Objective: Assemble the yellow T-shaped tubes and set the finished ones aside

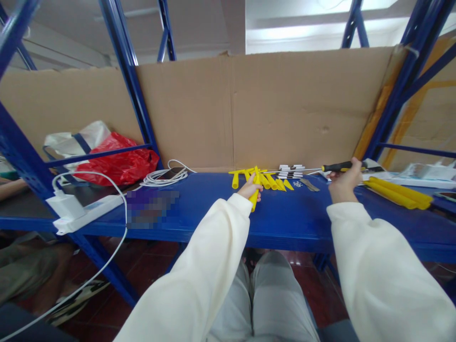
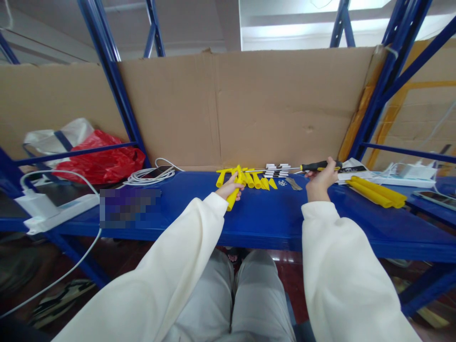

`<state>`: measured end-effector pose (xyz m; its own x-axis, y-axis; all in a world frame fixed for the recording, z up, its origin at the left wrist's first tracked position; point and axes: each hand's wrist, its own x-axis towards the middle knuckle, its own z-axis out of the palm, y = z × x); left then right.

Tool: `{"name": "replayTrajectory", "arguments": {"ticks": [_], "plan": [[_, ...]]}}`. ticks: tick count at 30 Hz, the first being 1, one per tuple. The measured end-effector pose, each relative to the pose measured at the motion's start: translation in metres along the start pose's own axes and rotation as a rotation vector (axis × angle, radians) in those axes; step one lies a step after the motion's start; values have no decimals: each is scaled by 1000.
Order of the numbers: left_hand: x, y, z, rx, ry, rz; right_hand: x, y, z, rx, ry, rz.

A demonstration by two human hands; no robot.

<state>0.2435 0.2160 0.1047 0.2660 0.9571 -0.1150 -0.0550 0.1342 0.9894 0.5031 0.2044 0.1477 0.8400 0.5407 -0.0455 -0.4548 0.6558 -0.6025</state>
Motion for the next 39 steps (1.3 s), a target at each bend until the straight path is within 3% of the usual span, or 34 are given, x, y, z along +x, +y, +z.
{"name": "replayTrajectory", "arguments": {"ticks": [19,29,39], "plan": [[5,-4,-1,8,-8,17,2,4,1,-32,-12,13],[1,-2,0,27,7,13,-13,-5,4,-47,2,13],[2,-2,-1,-34,-5,8,-6,0,1,-26,-44,6]]}}
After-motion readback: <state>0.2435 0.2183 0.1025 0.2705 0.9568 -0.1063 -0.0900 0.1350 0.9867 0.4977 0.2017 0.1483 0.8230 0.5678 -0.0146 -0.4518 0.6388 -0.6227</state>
